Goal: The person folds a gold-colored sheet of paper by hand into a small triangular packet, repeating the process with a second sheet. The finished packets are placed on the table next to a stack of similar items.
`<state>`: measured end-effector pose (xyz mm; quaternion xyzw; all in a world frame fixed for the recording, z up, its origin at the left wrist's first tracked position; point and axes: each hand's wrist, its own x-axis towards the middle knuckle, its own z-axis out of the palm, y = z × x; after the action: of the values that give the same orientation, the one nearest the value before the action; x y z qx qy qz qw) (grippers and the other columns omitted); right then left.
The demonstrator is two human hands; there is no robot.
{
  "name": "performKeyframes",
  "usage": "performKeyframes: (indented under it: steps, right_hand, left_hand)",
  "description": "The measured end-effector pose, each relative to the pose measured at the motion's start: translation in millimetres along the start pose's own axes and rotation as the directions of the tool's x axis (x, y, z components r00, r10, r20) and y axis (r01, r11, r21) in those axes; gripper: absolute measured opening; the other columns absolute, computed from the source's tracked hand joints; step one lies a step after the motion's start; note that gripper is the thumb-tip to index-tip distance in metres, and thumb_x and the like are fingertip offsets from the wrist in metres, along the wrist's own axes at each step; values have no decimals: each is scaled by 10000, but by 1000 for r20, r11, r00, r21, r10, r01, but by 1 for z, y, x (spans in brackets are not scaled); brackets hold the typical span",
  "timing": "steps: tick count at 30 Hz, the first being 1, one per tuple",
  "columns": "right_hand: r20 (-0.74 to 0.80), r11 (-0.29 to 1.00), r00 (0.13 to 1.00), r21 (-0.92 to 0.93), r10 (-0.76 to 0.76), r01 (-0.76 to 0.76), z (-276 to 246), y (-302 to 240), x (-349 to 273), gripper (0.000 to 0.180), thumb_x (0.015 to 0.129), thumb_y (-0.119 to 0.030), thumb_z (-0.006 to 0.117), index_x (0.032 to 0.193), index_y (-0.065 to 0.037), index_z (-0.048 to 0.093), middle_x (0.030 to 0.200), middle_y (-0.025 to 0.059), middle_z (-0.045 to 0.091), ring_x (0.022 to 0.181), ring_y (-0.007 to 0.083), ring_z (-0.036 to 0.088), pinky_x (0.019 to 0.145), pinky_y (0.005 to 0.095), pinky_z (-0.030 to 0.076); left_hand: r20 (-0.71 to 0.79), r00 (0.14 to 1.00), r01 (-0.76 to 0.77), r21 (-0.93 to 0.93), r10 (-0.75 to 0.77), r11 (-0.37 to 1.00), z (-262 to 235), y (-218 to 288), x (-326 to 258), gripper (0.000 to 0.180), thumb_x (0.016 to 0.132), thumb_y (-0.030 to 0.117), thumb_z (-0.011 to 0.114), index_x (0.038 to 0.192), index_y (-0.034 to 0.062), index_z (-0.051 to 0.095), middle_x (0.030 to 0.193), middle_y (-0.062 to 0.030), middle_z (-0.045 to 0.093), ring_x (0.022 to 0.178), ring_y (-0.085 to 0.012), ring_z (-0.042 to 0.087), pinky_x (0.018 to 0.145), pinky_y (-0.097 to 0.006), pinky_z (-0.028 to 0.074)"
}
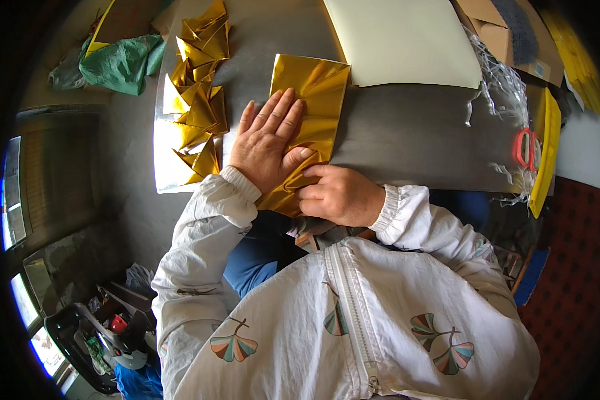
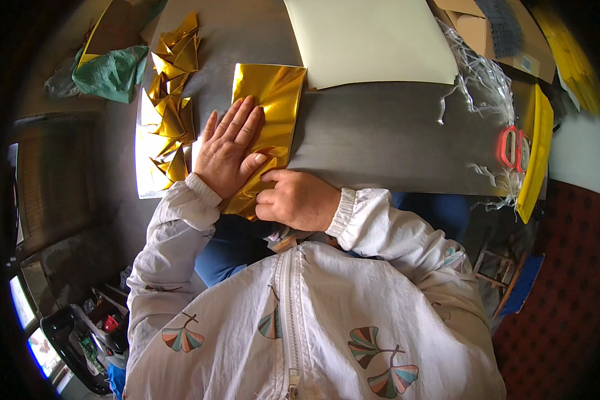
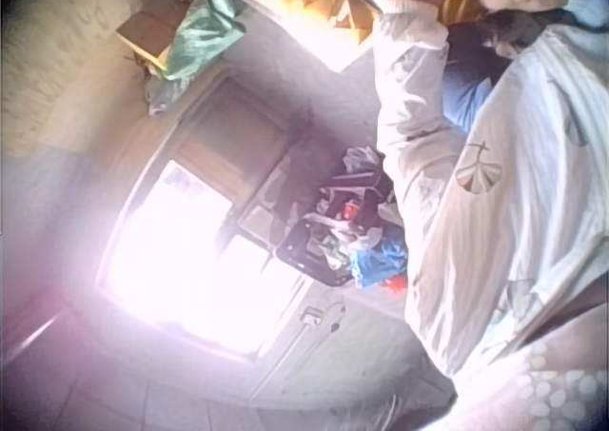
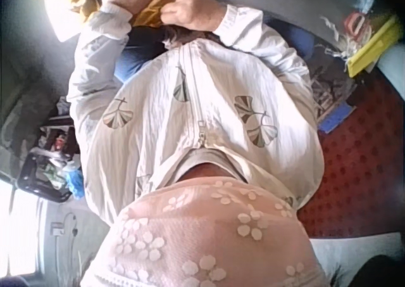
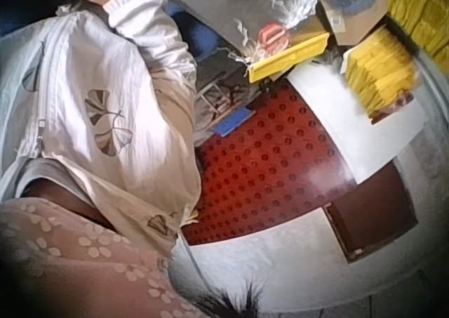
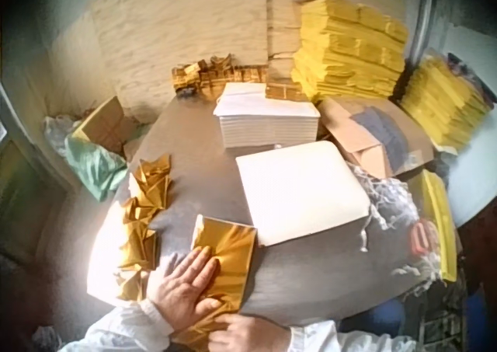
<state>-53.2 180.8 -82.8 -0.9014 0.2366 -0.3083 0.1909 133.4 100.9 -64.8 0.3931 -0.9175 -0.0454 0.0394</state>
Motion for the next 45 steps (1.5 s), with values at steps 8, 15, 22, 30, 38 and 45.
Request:
performKeyframes:
  steps: [8,15,22,30,38,45]
  right_hand:
    - [9,999,1000,31,20,-20,-2,0,0,108,745,-100,616,833,-40,635,907,78,664,939,290,648,914,366,520]
    - [9,999,1000,27,29,-29,-3,-1,0,116,740,-113,614,831,-42,623,924,76,658,947,284,641,897,355,522]
    - [6,1000,1000,8,17,-18,-1,-1,0,119,723,-124,626,819,-55,625,890,64,643,904,276,633,857,342,528]
    - [21,997,999,75,-35,33,6,-4,7,140,722,-156,651,817,-56,632,875,57,631,913,286,623,899,376,509]
    - [16,991,999,126,51,-53,2,-3,6,109,766,-146,643,817,-51,627,909,64,648,981,298,621,877,368,519]
    - [28,985,997,156,76,-80,2,-2,7,201,664,-159,716,819,-74,619,830,47,613,918,263,600,874,350,505]
  left_hand:
    - [-81,997,-3,56,8,998,9,-4,24,643,952,563,375,1461,171,404,1542,-66,334,1434,-247,281,1160,-512,162]
    - [-58,997,-57,45,60,997,5,0,28,674,917,538,477,1468,160,386,1554,-48,312,1447,-224,251,1175,-507,112]
    - [-17,988,-152,17,153,988,2,3,35,814,881,619,472,1479,83,337,1553,-139,289,1447,-303,245,1174,-499,155]
    - [-26,999,37,47,-36,998,-4,-6,9,930,825,701,496,1479,61,329,1549,-152,295,1442,-319,256,1154,-523,186]
    - [-63,998,2,7,-2,1000,-1,-9,15,838,863,584,512,1472,39,325,1545,-177,286,1438,-355,250,1162,-522,172]
    - [-35,998,-53,34,54,998,5,-7,33,676,912,483,473,1470,117,362,1546,-157,290,1441,-341,236,1174,-498,151]
